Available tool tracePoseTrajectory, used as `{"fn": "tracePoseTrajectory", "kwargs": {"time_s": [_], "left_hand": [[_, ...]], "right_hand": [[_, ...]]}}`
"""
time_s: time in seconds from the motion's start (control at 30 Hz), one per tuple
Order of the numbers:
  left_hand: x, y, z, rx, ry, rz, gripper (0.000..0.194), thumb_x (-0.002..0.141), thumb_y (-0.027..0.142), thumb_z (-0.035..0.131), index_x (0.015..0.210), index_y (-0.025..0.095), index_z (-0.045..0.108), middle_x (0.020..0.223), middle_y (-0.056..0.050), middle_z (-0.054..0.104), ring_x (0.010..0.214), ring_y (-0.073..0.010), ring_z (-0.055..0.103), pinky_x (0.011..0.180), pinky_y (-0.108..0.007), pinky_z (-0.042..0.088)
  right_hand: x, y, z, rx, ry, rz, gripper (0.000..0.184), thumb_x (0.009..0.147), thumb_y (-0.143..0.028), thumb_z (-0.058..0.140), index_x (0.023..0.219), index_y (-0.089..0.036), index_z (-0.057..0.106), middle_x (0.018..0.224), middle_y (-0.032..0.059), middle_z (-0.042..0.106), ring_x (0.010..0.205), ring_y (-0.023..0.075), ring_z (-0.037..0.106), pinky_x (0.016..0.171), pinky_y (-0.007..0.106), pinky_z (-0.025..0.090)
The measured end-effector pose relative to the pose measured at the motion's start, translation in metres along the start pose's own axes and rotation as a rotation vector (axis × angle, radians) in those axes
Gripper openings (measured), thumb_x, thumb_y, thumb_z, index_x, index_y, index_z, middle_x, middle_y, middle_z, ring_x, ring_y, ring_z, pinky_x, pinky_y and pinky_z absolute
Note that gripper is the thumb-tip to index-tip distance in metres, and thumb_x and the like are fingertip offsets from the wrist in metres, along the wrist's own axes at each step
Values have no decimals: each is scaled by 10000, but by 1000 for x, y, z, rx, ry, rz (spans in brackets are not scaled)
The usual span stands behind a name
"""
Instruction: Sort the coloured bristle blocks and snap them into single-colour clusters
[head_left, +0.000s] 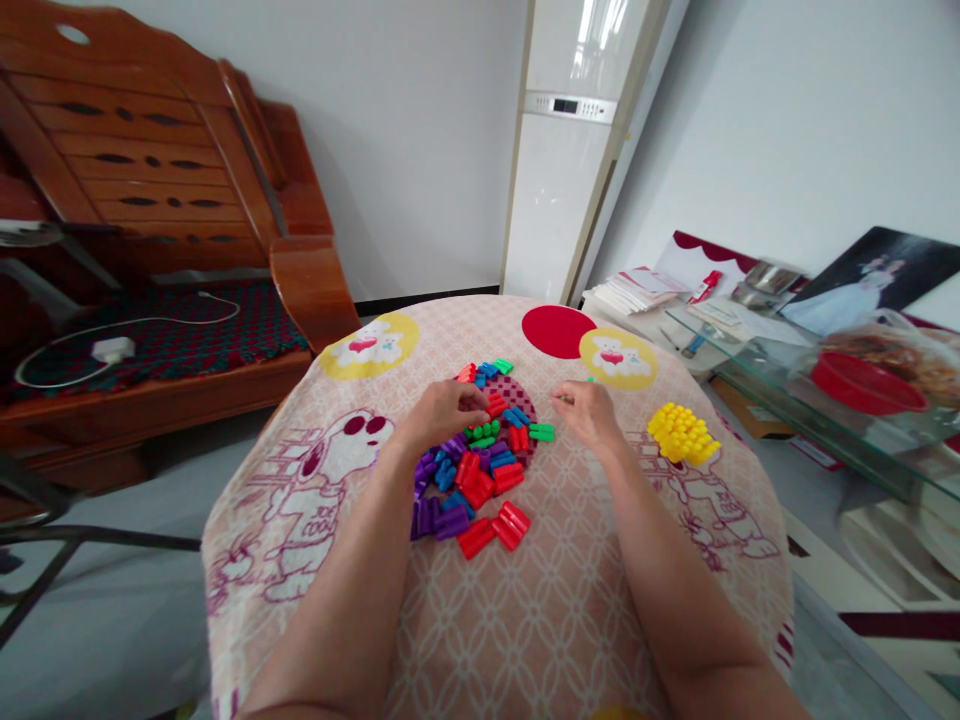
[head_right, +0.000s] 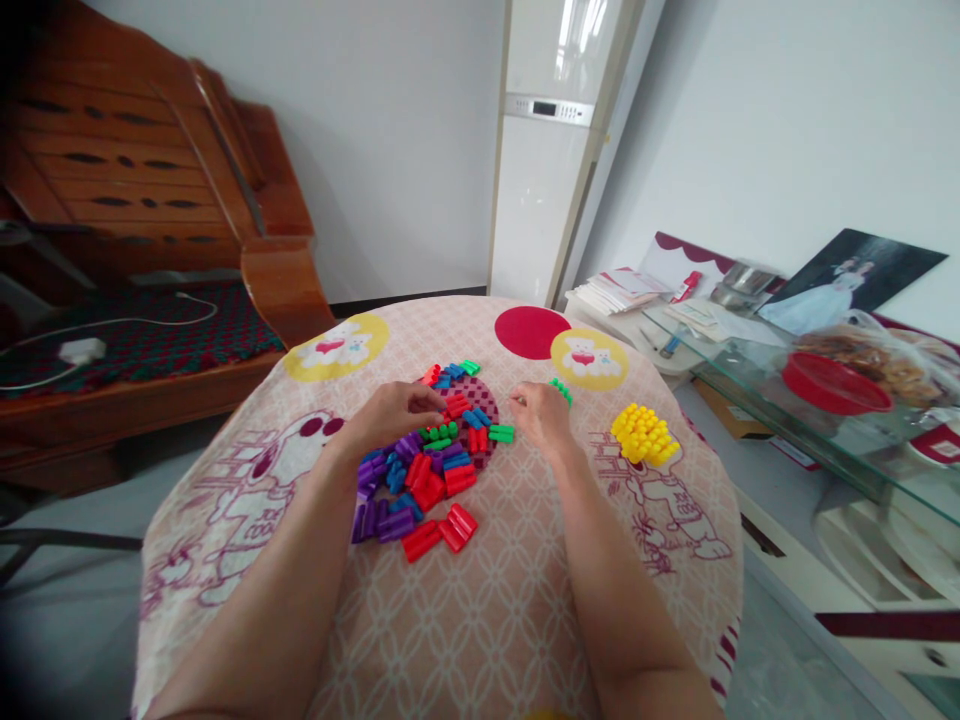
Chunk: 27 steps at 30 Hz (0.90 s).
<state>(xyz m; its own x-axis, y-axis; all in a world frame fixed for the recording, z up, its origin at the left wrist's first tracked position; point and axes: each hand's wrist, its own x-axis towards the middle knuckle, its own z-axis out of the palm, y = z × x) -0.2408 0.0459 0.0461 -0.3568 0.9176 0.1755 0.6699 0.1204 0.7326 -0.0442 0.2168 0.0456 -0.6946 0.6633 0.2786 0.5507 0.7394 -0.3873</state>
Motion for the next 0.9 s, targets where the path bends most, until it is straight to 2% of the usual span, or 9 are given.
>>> {"fn": "tracePoseTrajectory", "kwargs": {"time_s": [0.1, 0.23, 0.33, 0.47, 0.6, 0.77, 0.9], "left_hand": [[1, 3, 8, 103, -83, 12, 98, 671, 240, 683, 735, 199, 744, 656, -9, 715, 627, -166, 636, 604, -247, 460], [3, 6, 15, 163, -62, 38, 116, 673, 193, 642, 722, 212, 745, 655, -1, 715, 621, -162, 625, 602, -247, 444], [4, 6, 17, 133, -57, 80, 119, 701, 211, 634, 749, 208, 743, 672, 1, 716, 629, -157, 630, 621, -248, 452], [5, 11, 18, 56, -53, 109, 119, 724, 221, 644, 803, 190, 729, 696, 1, 711, 645, -153, 635, 626, -241, 463], [5, 18, 19, -21, -24, 149, 185, 743, 204, 626, 898, 179, 724, 803, -14, 735, 726, -153, 661, 673, -235, 486], [4, 19, 13, -12, 98, 101, 228, 775, 257, 601, 941, 175, 733, 895, -41, 757, 784, -173, 678, 725, -259, 506], [2, 13, 6, -11, 140, 52, 238, 777, 272, 587, 923, 158, 737, 842, -39, 757, 739, -169, 670, 705, -260, 500]], "right_hand": [[-6, -18, 11, 165, -96, -153, 135, 846, -228, 648, 865, -191, 776, 767, 37, 748, 704, 156, 653, 667, 233, 415], [-15, -34, 25, 316, -193, -296, 185, 862, -213, 642, 997, -207, 769, 826, 33, 757, 719, 160, 656, 662, 232, 418], [-18, -39, 30, 365, -213, -329, 173, 862, -174, 625, 963, -195, 763, 822, 37, 750, 739, 166, 656, 670, 234, 422], [-18, -40, 31, 433, -172, -279, 144, 849, -178, 615, 897, -164, 749, 787, 31, 736, 707, 157, 643, 631, 222, 416], [-12, -29, 21, 442, -142, -210, 107, 799, -196, 624, 800, -157, 723, 702, 14, 710, 660, 144, 633, 595, 204, 407], [-1, 7, -2, 171, 27, 37, 96, 745, -185, 614, 714, -159, 701, 655, 31, 699, 629, 149, 616, 583, 212, 384], [4, 30, -7, -52, 79, 95, 124, 754, -184, 606, 690, -145, 704, 681, 58, 713, 651, 155, 614, 605, 226, 368]]}}
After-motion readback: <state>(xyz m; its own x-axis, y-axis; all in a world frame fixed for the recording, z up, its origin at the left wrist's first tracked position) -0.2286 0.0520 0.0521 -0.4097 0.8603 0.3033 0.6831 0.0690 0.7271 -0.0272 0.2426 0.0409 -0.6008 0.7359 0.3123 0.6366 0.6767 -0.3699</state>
